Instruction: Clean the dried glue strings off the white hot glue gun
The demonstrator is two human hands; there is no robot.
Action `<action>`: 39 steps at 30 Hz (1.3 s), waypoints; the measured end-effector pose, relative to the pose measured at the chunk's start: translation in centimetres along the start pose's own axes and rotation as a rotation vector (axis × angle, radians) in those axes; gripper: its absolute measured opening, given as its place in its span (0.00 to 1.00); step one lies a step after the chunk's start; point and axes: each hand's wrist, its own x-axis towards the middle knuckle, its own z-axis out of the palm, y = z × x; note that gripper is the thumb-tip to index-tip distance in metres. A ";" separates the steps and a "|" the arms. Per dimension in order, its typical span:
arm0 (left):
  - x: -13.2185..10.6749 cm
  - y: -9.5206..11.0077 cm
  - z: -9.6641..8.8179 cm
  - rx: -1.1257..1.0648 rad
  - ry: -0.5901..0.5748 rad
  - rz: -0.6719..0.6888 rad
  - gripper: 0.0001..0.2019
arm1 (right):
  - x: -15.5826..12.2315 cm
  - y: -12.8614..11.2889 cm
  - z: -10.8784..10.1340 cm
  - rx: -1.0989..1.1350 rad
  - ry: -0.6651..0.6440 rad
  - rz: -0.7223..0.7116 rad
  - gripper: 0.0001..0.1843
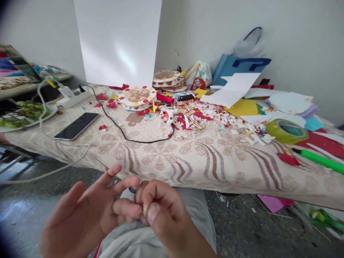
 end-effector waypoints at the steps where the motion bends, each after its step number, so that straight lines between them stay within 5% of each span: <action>1: 0.0 0.1 0.0 -0.033 -0.019 -0.032 0.20 | 0.1 -0.1 0.1 0.047 -0.023 0.018 0.14; 11: 0.0 0.3 -0.1 -0.156 -0.116 -0.092 0.27 | 0.0 -1.2 0.8 0.105 -0.061 0.092 0.16; 29: 0.1 0.0 -0.2 -0.099 -0.084 -0.028 0.23 | 0.4 -0.8 1.0 0.149 -0.101 0.055 0.16; 35: -0.7 0.0 -0.4 0.101 -0.029 0.076 0.22 | 0.4 0.1 -0.4 -0.322 0.171 -0.130 0.18; 39: -1.0 0.1 -0.7 0.105 -0.081 0.064 0.26 | 0.9 -0.5 -0.7 -0.571 0.163 -0.168 0.08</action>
